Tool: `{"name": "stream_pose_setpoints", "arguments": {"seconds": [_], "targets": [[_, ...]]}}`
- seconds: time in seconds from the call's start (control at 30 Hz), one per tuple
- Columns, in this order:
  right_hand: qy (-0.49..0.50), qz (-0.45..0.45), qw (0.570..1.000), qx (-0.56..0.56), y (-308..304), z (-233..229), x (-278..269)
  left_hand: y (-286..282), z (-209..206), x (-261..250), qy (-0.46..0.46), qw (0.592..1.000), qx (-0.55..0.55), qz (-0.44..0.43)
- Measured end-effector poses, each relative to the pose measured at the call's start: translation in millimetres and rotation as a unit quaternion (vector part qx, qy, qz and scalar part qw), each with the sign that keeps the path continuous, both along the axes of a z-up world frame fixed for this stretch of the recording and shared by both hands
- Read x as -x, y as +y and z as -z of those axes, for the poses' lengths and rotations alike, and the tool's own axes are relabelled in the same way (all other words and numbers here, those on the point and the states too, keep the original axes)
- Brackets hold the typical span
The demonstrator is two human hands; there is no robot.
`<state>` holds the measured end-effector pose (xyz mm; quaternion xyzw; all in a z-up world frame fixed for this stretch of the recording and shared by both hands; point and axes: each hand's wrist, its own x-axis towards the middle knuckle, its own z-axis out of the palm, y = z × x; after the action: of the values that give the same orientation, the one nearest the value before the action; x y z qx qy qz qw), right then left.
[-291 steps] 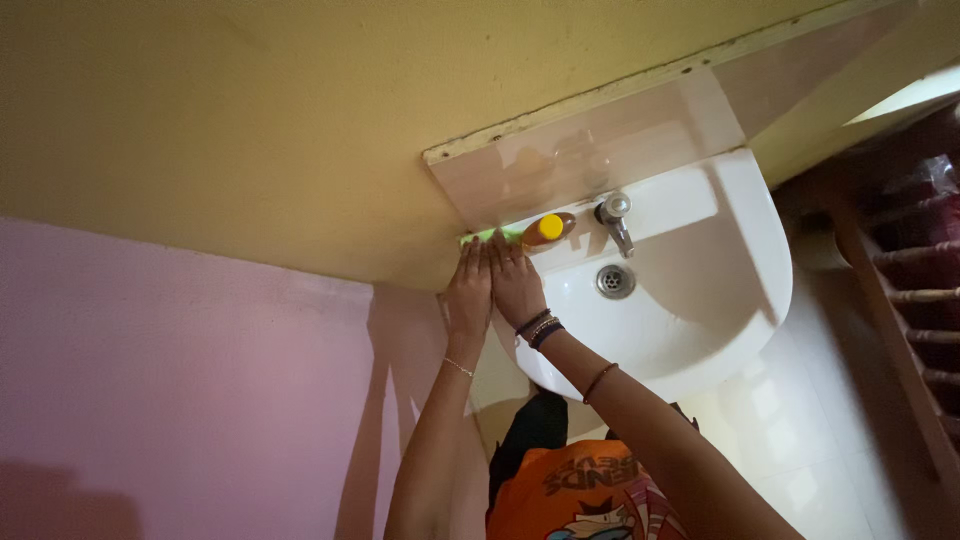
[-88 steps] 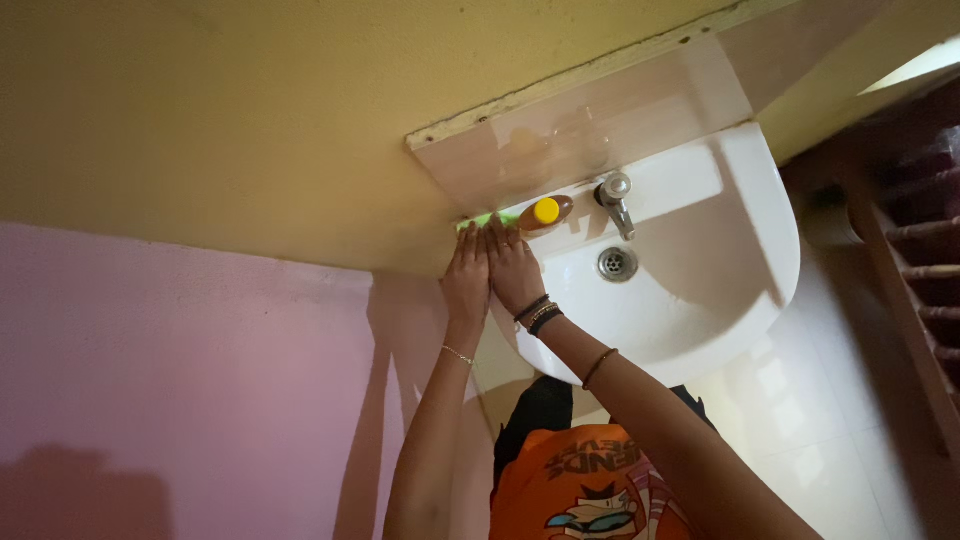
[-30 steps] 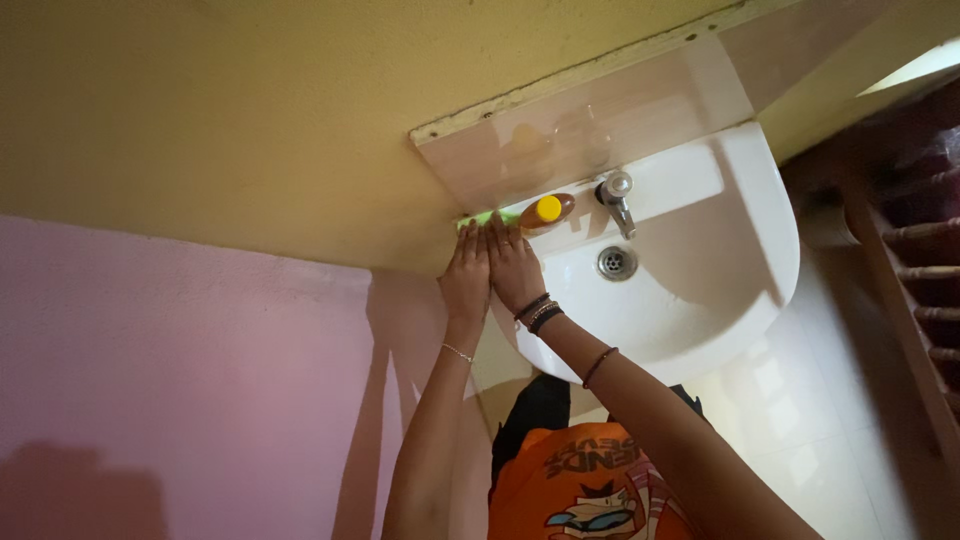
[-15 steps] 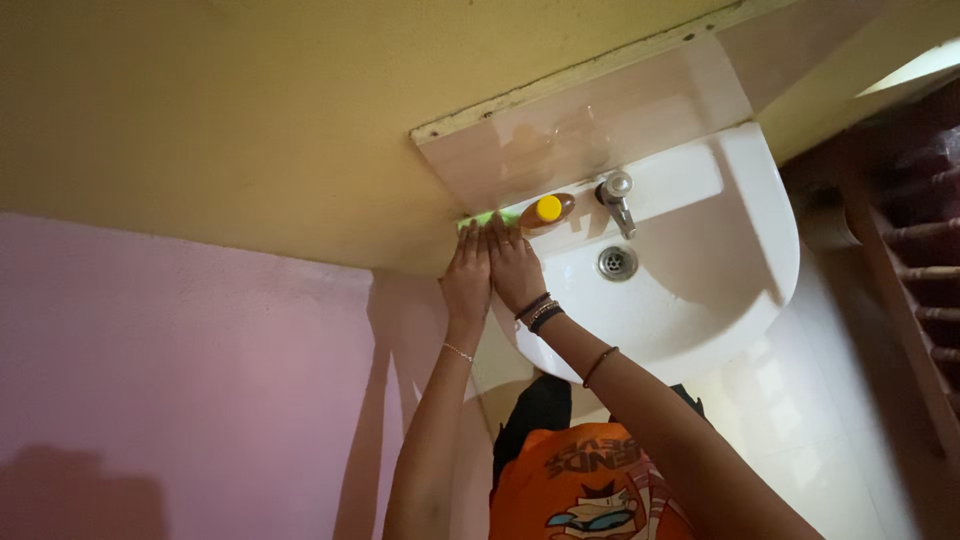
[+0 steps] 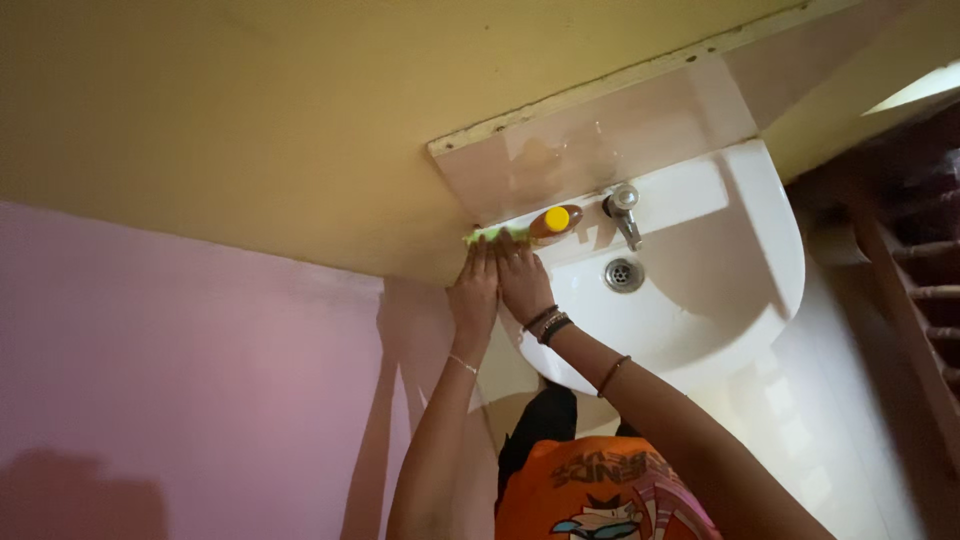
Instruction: The person uses a green cloth to wipe the surface of a white wall-mounted sink, including the basin, faucet, and surrounding wall area. The person repeatedly wipes and folds the cloth while cleaning the sink.
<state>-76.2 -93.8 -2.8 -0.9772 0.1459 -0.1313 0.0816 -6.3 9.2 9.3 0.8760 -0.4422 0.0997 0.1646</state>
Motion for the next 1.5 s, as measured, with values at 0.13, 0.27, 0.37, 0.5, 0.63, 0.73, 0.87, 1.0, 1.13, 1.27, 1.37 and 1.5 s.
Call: {"name": "stream_pose_setpoints", "arguments": {"seconds": [0.13,0.27,0.37,0.5,0.63,0.73,0.87,1.0,1.13,1.27,1.37,1.5], "targets": [[0.017,0.008,1.0,0.015,-2,9,-9,-5,-2,-5,0.021,0.996,-0.077,-0.03],[0.043,-0.035,0.998,-0.029,17,0,42,17,-20,44,-0.016,0.996,-0.087,-0.017],[0.04,-0.04,0.998,-0.039,11,-5,42,12,-20,44,-0.058,0.996,-0.071,-0.014],[-0.015,0.018,1.0,0.012,2,5,-3,-3,-16,-2,0.19,0.979,-0.062,-0.041],[-0.021,0.007,0.999,-0.045,-2,4,-9,-5,-25,-6,-0.011,0.999,-0.046,0.007],[-0.019,-0.019,0.998,-0.06,5,-4,17,8,-30,21,-0.017,0.996,-0.084,0.001],[-0.017,-0.005,0.992,-0.127,0,-7,12,0,-6,9,0.02,1.0,-0.005,0.008],[-0.089,0.014,0.987,-0.13,-8,-5,-14,-14,-3,-18,0.054,0.998,0.013,0.001],[-0.054,-0.034,0.994,-0.093,-4,-12,9,5,-15,8,0.023,0.999,-0.045,0.006],[-0.008,-0.088,0.991,-0.1,22,-29,80,43,-1,80,0.008,0.999,-0.01,0.029],[-0.058,-0.12,0.989,-0.07,32,-37,103,50,9,108,0.071,0.996,-0.044,-0.019],[-0.031,-0.021,0.978,-0.203,18,-26,58,29,-9,61,-0.017,0.999,-0.047,0.004]]}}
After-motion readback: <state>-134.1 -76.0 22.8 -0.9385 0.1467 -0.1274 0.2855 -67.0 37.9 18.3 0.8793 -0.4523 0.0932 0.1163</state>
